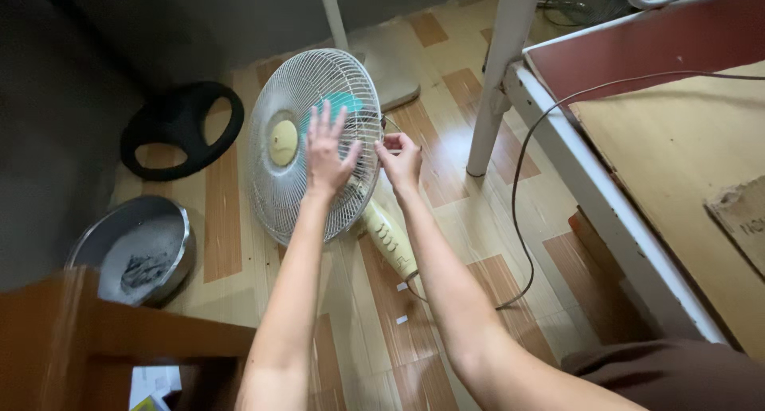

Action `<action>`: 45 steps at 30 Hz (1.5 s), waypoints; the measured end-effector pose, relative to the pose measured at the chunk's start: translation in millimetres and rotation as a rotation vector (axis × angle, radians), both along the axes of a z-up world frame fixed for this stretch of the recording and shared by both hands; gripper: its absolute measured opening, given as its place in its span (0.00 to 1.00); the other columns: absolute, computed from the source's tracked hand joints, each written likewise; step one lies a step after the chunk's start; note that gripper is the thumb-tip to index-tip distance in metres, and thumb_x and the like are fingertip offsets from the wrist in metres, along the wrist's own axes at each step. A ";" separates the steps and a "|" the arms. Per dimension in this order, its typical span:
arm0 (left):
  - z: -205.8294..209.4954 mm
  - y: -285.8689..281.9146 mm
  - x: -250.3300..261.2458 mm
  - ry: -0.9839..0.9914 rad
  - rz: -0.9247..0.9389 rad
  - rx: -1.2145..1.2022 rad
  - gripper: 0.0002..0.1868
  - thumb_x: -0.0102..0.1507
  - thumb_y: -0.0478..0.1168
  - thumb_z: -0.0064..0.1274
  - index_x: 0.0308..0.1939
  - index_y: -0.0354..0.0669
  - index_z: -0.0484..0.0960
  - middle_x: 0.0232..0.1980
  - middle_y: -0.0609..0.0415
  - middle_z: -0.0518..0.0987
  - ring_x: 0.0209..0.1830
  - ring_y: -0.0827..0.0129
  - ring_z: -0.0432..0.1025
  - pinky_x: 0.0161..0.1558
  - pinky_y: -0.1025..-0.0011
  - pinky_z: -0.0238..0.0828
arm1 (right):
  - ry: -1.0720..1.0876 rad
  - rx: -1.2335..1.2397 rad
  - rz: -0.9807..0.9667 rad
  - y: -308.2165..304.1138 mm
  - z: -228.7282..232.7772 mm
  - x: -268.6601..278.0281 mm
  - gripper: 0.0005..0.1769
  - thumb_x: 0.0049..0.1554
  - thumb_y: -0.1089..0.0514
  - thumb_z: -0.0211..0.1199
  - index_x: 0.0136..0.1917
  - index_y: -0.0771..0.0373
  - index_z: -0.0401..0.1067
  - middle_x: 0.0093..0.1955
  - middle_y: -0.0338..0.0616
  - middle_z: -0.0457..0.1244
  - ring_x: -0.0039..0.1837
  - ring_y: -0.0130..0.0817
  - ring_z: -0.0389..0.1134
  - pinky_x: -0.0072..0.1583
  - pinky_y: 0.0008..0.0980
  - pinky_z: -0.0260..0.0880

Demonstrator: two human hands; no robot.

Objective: The person attaches the front wire cage to an electric fan, aligns it with the fan body, and secures it by turning the central cap clockwise. The person then tests the fan by pressing the control buttons on the base.

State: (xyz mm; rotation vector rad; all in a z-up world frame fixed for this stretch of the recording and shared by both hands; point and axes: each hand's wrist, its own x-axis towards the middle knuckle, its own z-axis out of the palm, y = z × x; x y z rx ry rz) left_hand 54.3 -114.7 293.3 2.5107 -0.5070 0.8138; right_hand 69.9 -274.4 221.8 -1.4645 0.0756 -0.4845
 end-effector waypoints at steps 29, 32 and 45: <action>9.8 -15.6 -15.6 0.135 0.000 0.255 0.71 0.35 0.62 0.76 0.78 0.53 0.57 0.81 0.42 0.49 0.81 0.47 0.45 0.75 0.41 0.42 | 0.196 0.145 0.333 -35.0 5.2 23.1 0.16 0.55 0.58 0.71 0.53 0.70 0.73 0.43 0.48 0.70 0.37 0.30 0.73 0.40 0.31 0.79; 16.2 -17.0 -13.0 0.102 0.007 0.224 0.67 0.34 0.60 0.76 0.73 0.51 0.62 0.78 0.42 0.55 0.78 0.47 0.50 0.73 0.44 0.50 | 0.199 0.116 0.321 -34.7 7.0 27.3 0.15 0.55 0.58 0.71 0.51 0.69 0.73 0.42 0.47 0.70 0.36 0.29 0.72 0.40 0.32 0.79; 11.8 -21.1 -7.9 0.089 0.085 0.196 0.61 0.33 0.61 0.78 0.65 0.51 0.67 0.69 0.49 0.62 0.70 0.52 0.58 0.64 0.44 0.58 | 0.183 0.135 0.354 -35.3 -7.1 48.2 0.13 0.57 0.55 0.69 0.48 0.66 0.72 0.39 0.43 0.68 0.35 0.25 0.70 0.38 0.27 0.76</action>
